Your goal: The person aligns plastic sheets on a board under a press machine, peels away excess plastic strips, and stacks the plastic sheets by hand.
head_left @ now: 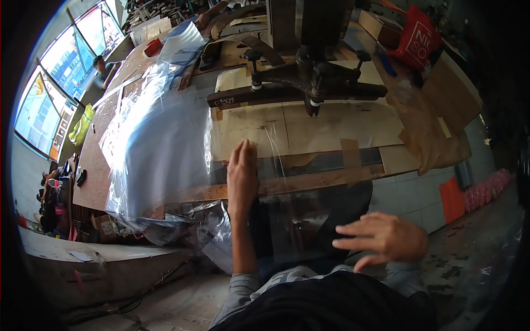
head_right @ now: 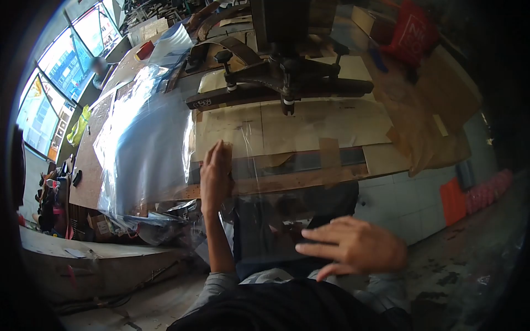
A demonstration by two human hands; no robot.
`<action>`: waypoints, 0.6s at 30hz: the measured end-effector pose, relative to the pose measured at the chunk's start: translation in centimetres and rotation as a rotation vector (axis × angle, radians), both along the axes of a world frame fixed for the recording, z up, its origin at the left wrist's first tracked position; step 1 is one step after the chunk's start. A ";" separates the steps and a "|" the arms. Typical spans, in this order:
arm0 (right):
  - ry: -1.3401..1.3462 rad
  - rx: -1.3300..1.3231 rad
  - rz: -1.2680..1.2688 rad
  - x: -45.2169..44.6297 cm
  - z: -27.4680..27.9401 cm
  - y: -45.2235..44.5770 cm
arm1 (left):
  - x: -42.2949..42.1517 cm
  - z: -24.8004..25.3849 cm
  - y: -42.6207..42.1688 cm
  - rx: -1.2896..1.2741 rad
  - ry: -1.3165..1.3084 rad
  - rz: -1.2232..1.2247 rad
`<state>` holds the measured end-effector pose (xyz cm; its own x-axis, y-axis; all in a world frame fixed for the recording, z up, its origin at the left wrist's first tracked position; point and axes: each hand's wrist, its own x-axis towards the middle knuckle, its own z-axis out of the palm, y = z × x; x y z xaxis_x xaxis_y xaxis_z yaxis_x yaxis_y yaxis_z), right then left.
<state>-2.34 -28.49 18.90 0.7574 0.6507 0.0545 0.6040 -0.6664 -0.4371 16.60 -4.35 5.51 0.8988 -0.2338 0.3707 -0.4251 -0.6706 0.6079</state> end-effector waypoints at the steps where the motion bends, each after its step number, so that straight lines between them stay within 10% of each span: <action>1: -0.047 0.022 -0.006 1.0 -0.6 -0.8 | 0.7 0.3 0.2 -0.041 0.069 0.036; 7: -0.198 0.076 -0.553 13.2 -8.2 -7.2 | 5.4 1.7 -2.0 0.188 -0.140 -0.233; 18: -0.234 -0.045 -0.577 17.7 -11.0 -8.8 | 7.0 0.6 -3.8 0.273 -0.171 -0.373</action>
